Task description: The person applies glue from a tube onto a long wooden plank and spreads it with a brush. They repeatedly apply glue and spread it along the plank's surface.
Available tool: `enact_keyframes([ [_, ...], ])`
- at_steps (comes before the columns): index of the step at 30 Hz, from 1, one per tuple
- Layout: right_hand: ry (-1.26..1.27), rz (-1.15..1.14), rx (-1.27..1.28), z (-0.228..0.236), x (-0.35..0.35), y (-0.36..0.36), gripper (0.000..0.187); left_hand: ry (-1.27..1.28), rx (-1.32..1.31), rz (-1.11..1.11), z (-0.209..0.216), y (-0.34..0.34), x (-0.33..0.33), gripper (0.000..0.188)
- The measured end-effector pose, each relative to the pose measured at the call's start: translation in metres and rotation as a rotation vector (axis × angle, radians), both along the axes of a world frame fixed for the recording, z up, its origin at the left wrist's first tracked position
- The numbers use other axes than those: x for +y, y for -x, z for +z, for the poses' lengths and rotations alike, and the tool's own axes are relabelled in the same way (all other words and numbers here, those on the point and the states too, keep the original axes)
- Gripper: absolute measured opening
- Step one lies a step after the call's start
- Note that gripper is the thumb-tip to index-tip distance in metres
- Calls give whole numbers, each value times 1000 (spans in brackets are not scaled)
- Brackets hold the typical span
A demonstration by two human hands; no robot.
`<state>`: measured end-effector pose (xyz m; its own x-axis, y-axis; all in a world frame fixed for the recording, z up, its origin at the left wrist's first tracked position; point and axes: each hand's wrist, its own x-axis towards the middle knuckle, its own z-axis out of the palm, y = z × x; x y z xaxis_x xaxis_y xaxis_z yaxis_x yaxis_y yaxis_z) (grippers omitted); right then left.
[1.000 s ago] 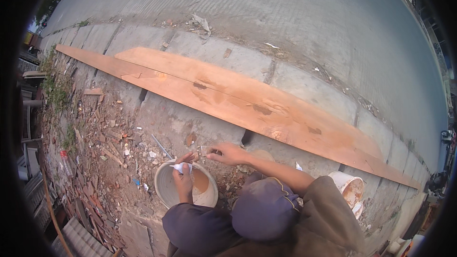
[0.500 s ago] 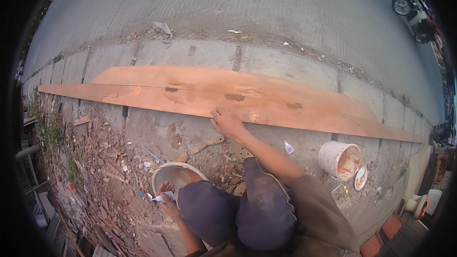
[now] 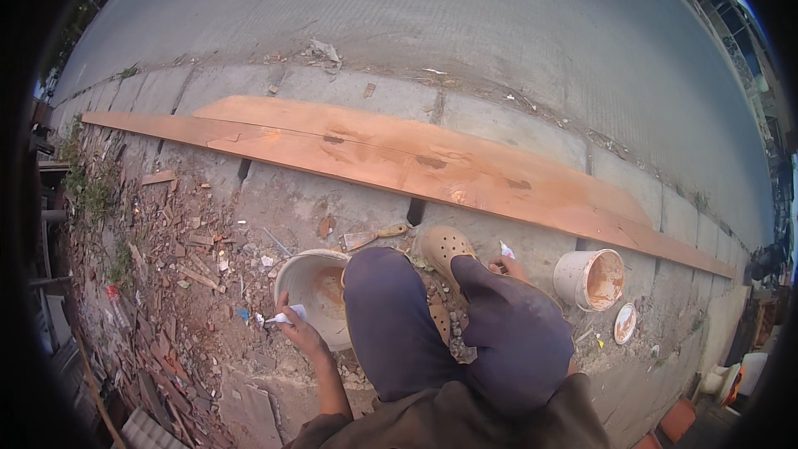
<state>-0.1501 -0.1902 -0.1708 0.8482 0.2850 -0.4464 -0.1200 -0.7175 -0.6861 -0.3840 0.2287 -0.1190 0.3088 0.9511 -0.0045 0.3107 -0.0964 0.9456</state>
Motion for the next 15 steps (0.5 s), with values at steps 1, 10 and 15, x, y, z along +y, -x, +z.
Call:
enact_keyframes([
  [1, 24, 66, -79, 7, 26, -6, 29, -46, 52, 18, -3, 22, 8, 44],
  [10, 209, 1075, -414, -23, 192, -49, 50, -103, 231, 63, -36, 66, -13, 50],
  [15, 121, 1172, -685, -72, 252, -23, 62, -157, 161, 133, -50, 65, -28, 51],
])
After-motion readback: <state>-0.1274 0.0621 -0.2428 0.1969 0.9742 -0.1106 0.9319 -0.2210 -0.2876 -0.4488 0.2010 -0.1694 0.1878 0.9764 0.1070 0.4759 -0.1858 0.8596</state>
